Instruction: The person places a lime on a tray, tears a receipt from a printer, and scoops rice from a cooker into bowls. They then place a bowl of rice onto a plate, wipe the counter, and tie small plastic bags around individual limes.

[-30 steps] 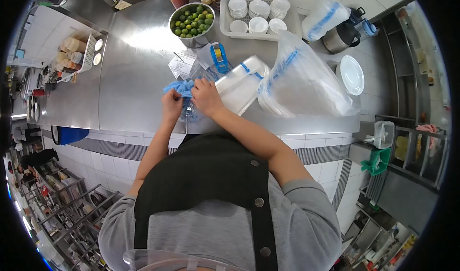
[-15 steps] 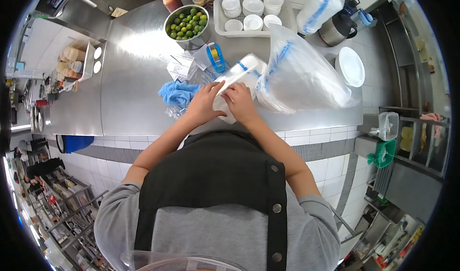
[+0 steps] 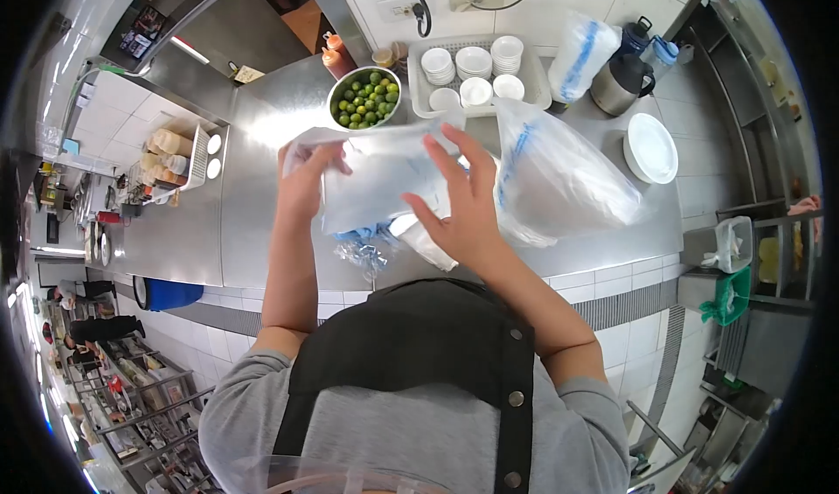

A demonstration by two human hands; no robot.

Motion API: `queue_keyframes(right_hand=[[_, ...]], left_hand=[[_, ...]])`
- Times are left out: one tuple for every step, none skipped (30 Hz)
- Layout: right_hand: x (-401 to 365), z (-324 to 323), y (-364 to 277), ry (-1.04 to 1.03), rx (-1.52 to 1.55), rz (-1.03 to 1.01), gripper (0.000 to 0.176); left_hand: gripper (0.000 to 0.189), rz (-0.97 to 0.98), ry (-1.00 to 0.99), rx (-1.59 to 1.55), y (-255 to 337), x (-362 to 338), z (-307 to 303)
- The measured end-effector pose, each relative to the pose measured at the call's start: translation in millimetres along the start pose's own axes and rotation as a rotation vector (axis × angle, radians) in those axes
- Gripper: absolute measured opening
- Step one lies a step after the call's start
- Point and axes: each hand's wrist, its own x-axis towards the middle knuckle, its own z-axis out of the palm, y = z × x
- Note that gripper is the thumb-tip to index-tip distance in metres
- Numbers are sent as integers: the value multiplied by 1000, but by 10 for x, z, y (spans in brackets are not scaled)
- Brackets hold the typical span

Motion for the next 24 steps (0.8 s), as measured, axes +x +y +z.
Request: queue_keyframes(right_hand=[[78,28,-63,22,10,-34,74],[160,34,-145,-7,-26,-34,72],[252,28,-218,-39,-64,-35,71],[318,38,-240,-72,-104,-39,69],[363,82,-194,-123,-93,-13,61],[389,115,-96,-130,-129,-42,58],[399,140,28,-139,-162,-73,56],[450,139,52,-148,-194,-106,53],[483,111,48,-140,-178,-53,55],[523,66,30,-175,-88,-47,60],[572,10,-16,-212,3,-38,64],[576,-21,-26,-250,95,-26,69],[510,-31,44,-417,214,40,96],[410,33,83,-431,416,122,102],[280,121,143,-439,616,202,108],[141,210,211,-443,814,281,113],[-20,283,290,-451,857,376,122],[-181,361,332,-485,937,510,120],[-333,434,356,-516,1014,645,117],[-359,465,336,-543,1089,782,115],[-362,487,347,-551,1186,843,111],[-374,513,344,-556,1283,907,107],[-374,538,323,-560,1382,972,104],[-360,580,300,-509,1374,943,92]], left_hand=[[13,-22,-18,6,10,-52,-9],[14,-51,-35,11,9,-108,-20],[15,-79,-54,-2,21,-151,-21],[14,-112,-100,13,8,-164,-50],[14,-144,-144,26,-15,-178,-102],[14,-176,-185,37,-29,-198,-142],[14,-153,-228,111,-23,-226,-163],[15,-131,-270,186,-7,-253,-185],[15,-110,-311,261,0,-279,-215],[17,-5,-380,264,-38,-281,-305],[19,98,-448,267,-108,-260,-442],[21,199,-515,268,-144,-245,-519],[24,215,-328,16,-167,-276,-585],[27,274,-152,-224,-175,-307,-641],[28,143,55,-439,-144,-327,-664],[30,56,286,-665,-114,-347,-687],[31,138,391,-664,108,-297,-606],[32,221,493,-661,233,-258,-556],[34,245,495,-654,231,-258,-574],[36,269,493,-646,213,-272,-621],[37,291,491,-637,185,-280,-654],[38,265,496,-644,149,-280,-669],[38,237,501,-652,107,-282,-678],[38,207,507,-658,65,-293,-677]])
